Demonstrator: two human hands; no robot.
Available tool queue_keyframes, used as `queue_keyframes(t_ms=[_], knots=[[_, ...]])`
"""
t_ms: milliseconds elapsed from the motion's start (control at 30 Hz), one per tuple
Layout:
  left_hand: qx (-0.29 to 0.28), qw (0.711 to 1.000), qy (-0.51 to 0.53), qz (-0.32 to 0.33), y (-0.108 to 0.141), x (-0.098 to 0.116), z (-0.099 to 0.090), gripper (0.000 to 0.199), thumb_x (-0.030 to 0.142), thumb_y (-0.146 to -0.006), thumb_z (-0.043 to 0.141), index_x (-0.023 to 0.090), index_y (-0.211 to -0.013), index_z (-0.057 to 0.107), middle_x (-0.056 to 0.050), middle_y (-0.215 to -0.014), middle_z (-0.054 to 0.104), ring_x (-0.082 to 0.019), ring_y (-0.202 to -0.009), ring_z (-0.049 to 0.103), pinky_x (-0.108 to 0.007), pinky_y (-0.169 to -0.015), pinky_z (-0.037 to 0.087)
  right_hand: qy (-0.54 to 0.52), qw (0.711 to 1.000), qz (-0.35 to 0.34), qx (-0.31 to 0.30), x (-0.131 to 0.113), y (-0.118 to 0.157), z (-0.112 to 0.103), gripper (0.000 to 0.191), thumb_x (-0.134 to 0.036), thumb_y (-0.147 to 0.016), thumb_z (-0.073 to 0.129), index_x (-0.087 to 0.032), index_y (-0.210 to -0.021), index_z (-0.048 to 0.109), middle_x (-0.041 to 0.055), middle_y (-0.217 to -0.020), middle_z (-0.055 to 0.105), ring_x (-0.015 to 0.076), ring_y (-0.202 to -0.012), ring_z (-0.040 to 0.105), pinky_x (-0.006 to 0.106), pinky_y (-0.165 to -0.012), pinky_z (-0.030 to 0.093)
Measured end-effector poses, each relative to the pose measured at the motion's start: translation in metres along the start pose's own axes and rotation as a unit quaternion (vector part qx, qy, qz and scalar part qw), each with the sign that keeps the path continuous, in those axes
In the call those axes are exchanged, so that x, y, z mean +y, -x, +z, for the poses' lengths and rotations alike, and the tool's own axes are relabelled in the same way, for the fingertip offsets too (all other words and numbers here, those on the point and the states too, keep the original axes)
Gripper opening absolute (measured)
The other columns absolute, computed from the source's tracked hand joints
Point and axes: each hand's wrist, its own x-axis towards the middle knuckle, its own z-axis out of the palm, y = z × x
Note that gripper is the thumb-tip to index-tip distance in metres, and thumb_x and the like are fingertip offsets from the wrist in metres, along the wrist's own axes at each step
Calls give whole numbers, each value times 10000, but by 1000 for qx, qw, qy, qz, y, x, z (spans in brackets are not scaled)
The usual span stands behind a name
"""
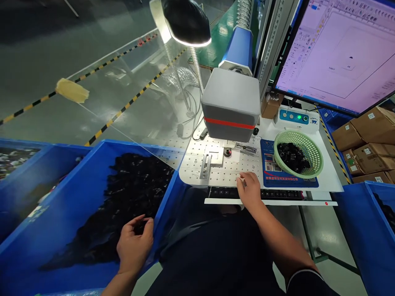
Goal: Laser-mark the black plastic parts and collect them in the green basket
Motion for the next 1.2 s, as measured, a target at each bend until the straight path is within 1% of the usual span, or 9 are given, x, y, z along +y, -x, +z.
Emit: queue_keyframes(t_ms=[200, 333, 467, 633, 833, 933, 1000, 1133, 1200], knots=[[-6, 1000, -4, -18, 2, 6, -4, 469, 476, -774, 554, 171, -1127, 603, -97, -1033, 672, -207, -699, 586, -422, -810, 484, 56, 998, 18, -31, 8, -66, 37, 252, -330, -882, 588, -180, -1062, 680, 71, -920, 653, 226, -852, 585, 378, -822, 484], [-2, 1000, -5, -28, 0, 2, -4, 476, 499, -784, 542, 177, -1130, 597, -112, -1111, 666, -207, -707, 593, -425, -814, 483, 60, 997, 26, -37, 8, -94, 51, 284, -369, -858, 628, -173, -1054, 693, 71, -909, 650, 237, -883, 579, 366, -821, 466], [-9, 1000, 0, -25, -2, 0, -3, 458, 477, -782, 549, 177, -1126, 589, -101, -1042, 681, -238, -776, 620, -429, -841, 481, 48, 998, 25, -35, 8, -99, 57, 257, -338, -847, 648, -172, -1030, 714, 67, -905, 661, 236, -891, 585, 360, -830, 458], [3, 1000, 9, -8, -2, 0, -2, 431, 464, -774, 558, 181, -1097, 590, -94, -990, 680, -283, -951, 632, -428, -879, 477, 45, 998, 26, -31, 8, -98, 58, 236, -292, -865, 623, -173, -1042, 726, 73, -922, 672, 236, -896, 594, 355, -815, 459], [-4, 1000, 0, -8, -2, -2, -3, 424, 460, -789, 556, 182, -1108, 585, -99, -1014, 670, -292, -958, 632, -453, -896, 473, 43, 998, 21, -28, 7, -100, 58, 230, -286, -858, 626, -167, -1030, 723, 71, -909, 668, 235, -885, 594, 364, -815, 466], [-4, 1000, 1, -9, -2, -1, -3, 425, 459, -788, 557, 177, -1104, 591, -102, -1017, 670, -298, -974, 628, -461, -910, 470, 39, 998, 32, -26, 5, -94, 52, 259, -298, -845, 639, -163, -1056, 705, 68, -895, 661, 232, -861, 598, 376, -808, 484], [-7, 1000, 13, -17, -2, -1, -3, 442, 458, -783, 565, 177, -1123, 589, -99, -1018, 673, -291, -966, 631, -459, -914, 473, 27, 999, 30, -16, 3, -79, 42, 277, -300, -849, 634, -165, -1086, 685, 67, -905, 661, 225, -841, 605, 378, -792, 503], [-7, 999, 17, -27, -1, -1, -1, 464, 455, -775, 574, 181, -1149, 590, -102, -1056, 674, -289, -952, 633, -468, -924, 471, -11, 999, -44, 28, -4, -19, 10, 213, -248, -908, 568, -200, -1095, 656, 71, -957, 673, 218, -902, 624, 386, -819, 526], [-5, 1000, 17, -24, 0, 0, -1, 466, 458, -775, 572, 180, -1149, 594, -106, -1068, 674, -297, -975, 627, -470, -936, 463, -17, 997, -77, 28, -8, 15, -6, 204, -195, -921, 549, -223, -1095, 651, 68, -978, 684, 214, -934, 633, 397, -850, 525]])
